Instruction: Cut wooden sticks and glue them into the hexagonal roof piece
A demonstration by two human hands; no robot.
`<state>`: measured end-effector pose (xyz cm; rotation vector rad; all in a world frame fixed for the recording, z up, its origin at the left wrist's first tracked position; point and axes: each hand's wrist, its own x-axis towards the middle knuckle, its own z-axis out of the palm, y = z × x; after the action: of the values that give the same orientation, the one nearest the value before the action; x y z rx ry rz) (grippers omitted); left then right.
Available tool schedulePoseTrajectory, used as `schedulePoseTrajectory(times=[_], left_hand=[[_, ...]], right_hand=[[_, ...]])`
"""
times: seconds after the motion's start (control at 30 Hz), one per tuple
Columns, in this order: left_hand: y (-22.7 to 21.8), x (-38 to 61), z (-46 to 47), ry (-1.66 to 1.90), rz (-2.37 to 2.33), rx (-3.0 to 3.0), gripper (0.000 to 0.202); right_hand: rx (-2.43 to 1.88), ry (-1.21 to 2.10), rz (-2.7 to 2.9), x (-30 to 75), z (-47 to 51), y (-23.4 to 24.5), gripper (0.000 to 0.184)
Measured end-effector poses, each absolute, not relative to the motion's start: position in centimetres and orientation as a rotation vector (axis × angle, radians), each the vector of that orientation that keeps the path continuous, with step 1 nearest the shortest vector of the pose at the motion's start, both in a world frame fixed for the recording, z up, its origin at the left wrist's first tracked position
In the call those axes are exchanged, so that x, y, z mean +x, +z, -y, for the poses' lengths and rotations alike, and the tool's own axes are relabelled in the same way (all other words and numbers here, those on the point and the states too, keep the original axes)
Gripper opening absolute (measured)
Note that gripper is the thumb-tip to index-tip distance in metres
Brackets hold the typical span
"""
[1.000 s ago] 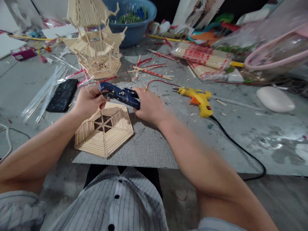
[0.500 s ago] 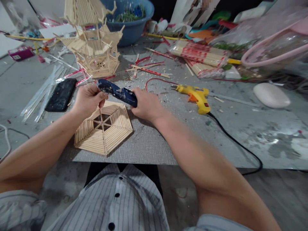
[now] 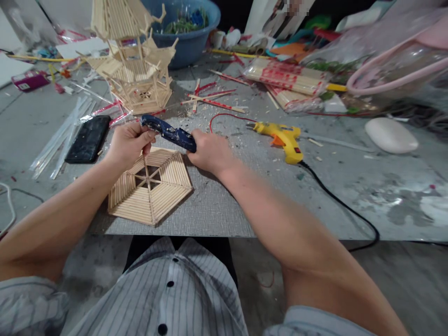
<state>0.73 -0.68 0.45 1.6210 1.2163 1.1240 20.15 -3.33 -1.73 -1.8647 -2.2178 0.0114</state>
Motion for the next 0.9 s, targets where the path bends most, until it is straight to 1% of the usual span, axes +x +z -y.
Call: schedulePoseTrajectory(times=[0.07,0.2,0.33,0.5,0.67,0.9], left_hand=[[0.6,0.7,0.7,1.122,-1.184,1.616,0.026],[0.8,0.6,0.9,1.112,-1.132,1.594,0.025],[0.8,0.5,0.9,1.102,-1.119,1.649,0.025],[0.0,0.1,0.5,1.127,-1.067,1.757,0.031],[-0.5,0.0,0.3,1.168,-1.012,1.751,0.029],[-0.1,0.1,0.5,1.168,-1.041,1.742,0.031]], right_hand=[[-1.837,-0.004,2.161,20.5,3.1,-1.9,0.039],[-1.762,-0.040,2.096,21.8,2.4,-2.0,0.057],[-1.685,-0.043,2.204,22.3,2.1,-1.8,0.064],[-1.587,-0.042,2.278,21.3,2.6,-1.8,0.061],[-1.608,-0.013,2.252,21.1,2.8,-2.2,0.059],[-1.611,0.002,2.258,21.2,2.8,-2.4,0.059]])
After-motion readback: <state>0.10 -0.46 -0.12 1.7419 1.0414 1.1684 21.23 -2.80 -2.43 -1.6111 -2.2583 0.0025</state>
